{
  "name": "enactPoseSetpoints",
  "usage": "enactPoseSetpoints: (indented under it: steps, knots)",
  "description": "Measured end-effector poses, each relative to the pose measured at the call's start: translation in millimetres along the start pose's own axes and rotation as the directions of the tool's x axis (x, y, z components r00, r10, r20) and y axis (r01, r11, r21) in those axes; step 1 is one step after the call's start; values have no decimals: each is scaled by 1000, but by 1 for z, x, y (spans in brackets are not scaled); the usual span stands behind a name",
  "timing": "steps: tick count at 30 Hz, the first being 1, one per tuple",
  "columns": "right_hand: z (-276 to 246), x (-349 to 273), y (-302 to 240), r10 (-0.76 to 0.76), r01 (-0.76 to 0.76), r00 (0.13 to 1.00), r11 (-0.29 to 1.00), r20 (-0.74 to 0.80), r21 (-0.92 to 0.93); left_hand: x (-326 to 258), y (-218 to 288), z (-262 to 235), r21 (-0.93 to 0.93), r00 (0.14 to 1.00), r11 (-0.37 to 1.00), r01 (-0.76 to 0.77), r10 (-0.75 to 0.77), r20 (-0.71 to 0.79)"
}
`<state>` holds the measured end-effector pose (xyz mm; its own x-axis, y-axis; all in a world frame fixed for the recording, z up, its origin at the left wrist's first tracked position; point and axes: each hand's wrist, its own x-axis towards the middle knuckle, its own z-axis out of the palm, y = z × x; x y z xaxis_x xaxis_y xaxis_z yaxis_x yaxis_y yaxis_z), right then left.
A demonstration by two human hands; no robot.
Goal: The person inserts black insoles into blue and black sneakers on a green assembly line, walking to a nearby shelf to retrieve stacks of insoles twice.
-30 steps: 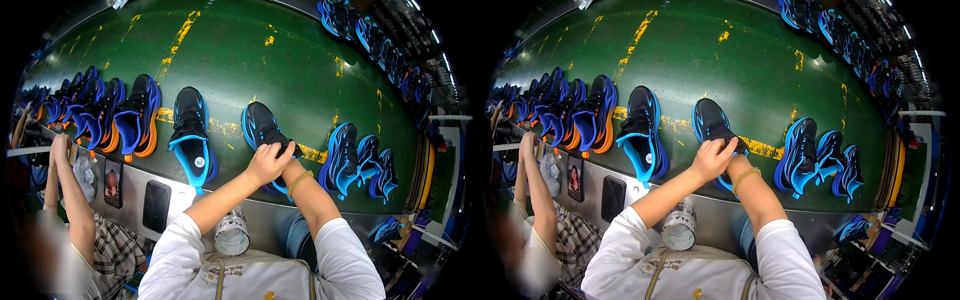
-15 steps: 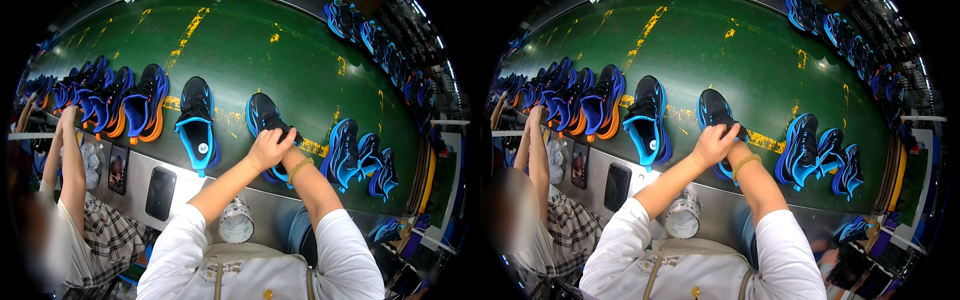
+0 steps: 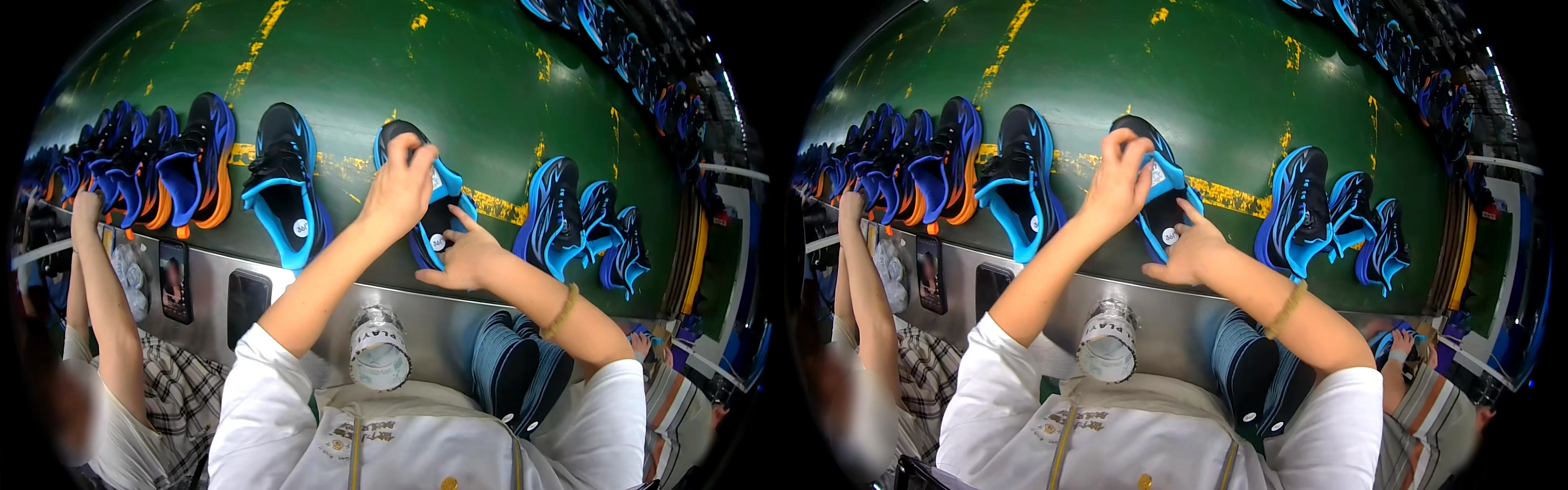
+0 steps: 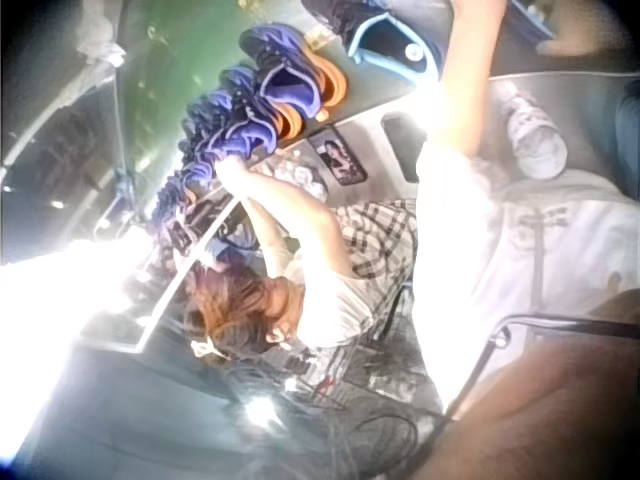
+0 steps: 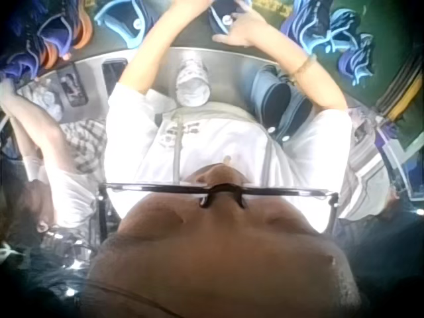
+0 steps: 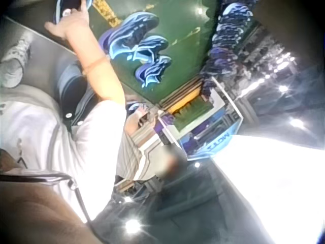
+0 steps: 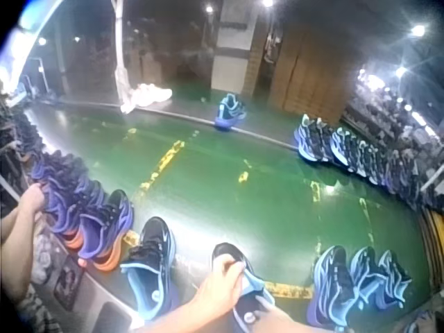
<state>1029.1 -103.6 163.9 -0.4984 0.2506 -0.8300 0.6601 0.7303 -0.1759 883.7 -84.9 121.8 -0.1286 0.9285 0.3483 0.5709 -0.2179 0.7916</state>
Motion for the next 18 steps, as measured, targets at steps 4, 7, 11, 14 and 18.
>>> enactPoseSetpoints:
  steps: [4,7,11,14,18]
  knots:
    - [40,-35,-13,-7,139,499,988,-867,72,1,0,-18,76,915,979,-187,146,377]
    - [76,-47,-34,126,116,438,974,-890,195,-10,12,-34,39,890,985,-168,135,435]
    - [106,-46,-51,214,147,398,945,-892,293,-42,29,-46,56,881,936,-347,305,361]
    - [108,-46,-53,283,191,366,909,-887,369,-33,28,-45,216,869,881,-420,322,375]
    - [84,-54,-44,314,171,303,911,-900,376,-9,3,-28,625,827,564,-540,214,521]
